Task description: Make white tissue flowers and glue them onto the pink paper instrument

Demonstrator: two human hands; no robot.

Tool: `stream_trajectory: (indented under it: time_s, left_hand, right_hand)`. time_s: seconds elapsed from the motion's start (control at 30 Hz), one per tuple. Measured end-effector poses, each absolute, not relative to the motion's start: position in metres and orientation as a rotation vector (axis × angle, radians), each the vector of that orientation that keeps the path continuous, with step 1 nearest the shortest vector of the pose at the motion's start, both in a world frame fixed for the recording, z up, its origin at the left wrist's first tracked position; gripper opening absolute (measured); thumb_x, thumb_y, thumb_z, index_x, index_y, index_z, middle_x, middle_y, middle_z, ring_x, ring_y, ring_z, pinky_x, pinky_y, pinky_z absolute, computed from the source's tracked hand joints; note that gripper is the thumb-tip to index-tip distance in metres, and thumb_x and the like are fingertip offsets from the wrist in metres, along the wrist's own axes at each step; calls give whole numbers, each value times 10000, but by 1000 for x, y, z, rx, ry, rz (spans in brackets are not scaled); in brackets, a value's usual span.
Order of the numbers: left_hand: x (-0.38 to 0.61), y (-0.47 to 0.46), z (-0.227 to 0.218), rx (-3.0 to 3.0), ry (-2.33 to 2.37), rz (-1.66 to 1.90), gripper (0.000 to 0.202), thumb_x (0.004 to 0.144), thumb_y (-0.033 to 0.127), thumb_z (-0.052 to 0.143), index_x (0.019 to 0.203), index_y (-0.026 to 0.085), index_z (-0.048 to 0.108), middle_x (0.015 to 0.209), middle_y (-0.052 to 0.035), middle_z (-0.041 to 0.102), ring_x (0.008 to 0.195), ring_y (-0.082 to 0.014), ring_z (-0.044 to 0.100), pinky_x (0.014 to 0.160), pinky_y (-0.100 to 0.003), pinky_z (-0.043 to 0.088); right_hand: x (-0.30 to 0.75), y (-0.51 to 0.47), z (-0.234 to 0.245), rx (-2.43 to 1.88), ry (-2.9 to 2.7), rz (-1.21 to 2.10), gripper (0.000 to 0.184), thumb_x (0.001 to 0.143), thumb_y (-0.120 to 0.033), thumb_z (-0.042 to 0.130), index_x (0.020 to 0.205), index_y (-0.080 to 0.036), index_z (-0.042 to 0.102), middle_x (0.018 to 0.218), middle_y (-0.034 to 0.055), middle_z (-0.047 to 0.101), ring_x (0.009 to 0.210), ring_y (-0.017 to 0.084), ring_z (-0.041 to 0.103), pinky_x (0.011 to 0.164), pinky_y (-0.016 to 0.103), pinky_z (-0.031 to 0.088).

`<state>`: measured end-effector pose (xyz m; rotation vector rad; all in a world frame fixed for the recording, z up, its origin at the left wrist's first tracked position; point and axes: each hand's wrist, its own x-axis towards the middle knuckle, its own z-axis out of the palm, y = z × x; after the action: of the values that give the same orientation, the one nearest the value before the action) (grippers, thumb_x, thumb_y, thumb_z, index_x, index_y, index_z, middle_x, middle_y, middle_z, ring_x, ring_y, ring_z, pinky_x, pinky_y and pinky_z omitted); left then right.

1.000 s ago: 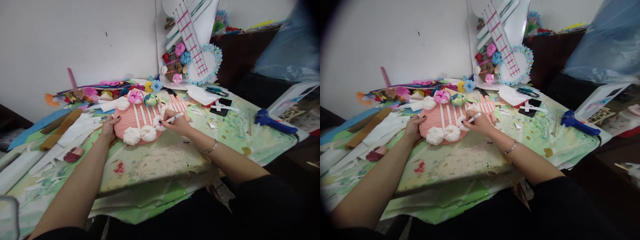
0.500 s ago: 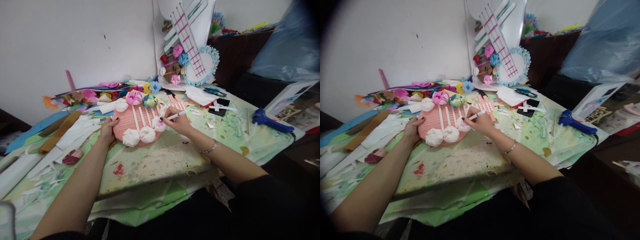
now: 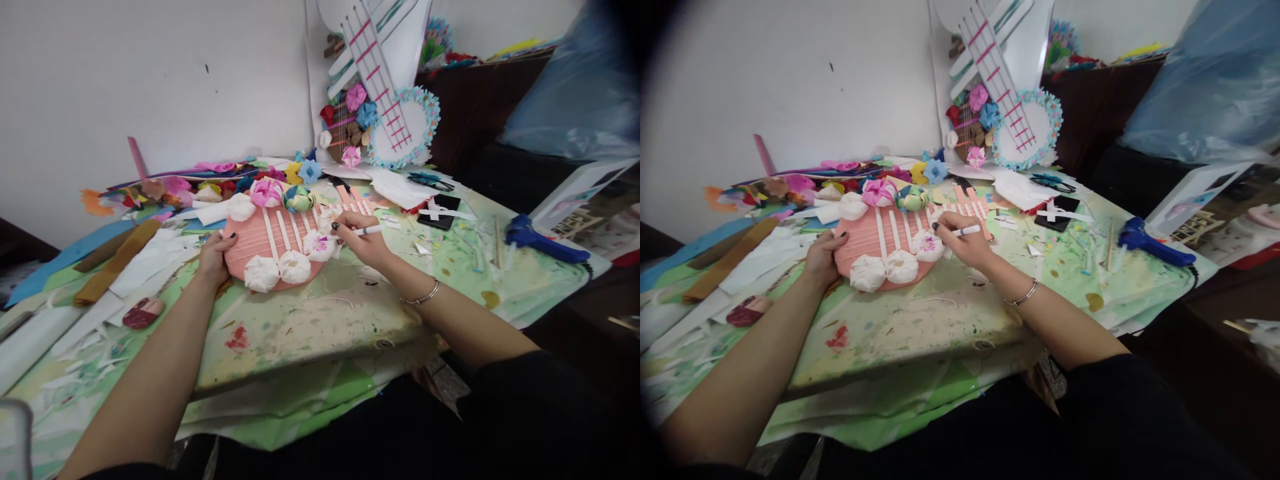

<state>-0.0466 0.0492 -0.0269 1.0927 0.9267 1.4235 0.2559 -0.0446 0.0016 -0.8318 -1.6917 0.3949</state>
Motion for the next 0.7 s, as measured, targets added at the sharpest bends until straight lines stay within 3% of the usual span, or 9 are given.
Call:
stream_trajectory:
  time_s: [0.2,0.47,0.7]
  left_hand:
    - [-46,49,-27,1094,931,1437,270,552,173,751,791,175,625,825,-39,699,843,-252,695,853,-405,586]
    - [-46,48,-27,1082,942,1441,238,568,155,744,785,175,649,820,-25,719,752,-219,688,786,-380,608]
    - [-46,50,-28,1071,957,1453,241,568,135,736,757,177,594,823,-28,702,796,-235,692,827,-394,596]
  right_hand:
    - [256,-43,1,-876,-1708,337,232,870,-287,544,657,-197,519,584,-31,497,566,102,425,564,267,338]
    - [256,-44,2,-910,-1706,266,248,860,-258,526,621,-199,494,553,-37,476,544,97,406,563,269,321]
    - [254,-45,1,-896,-1754,272,246,867,-259,517,630,-201,488,562,-33,492,542,97,411,557,268,324]
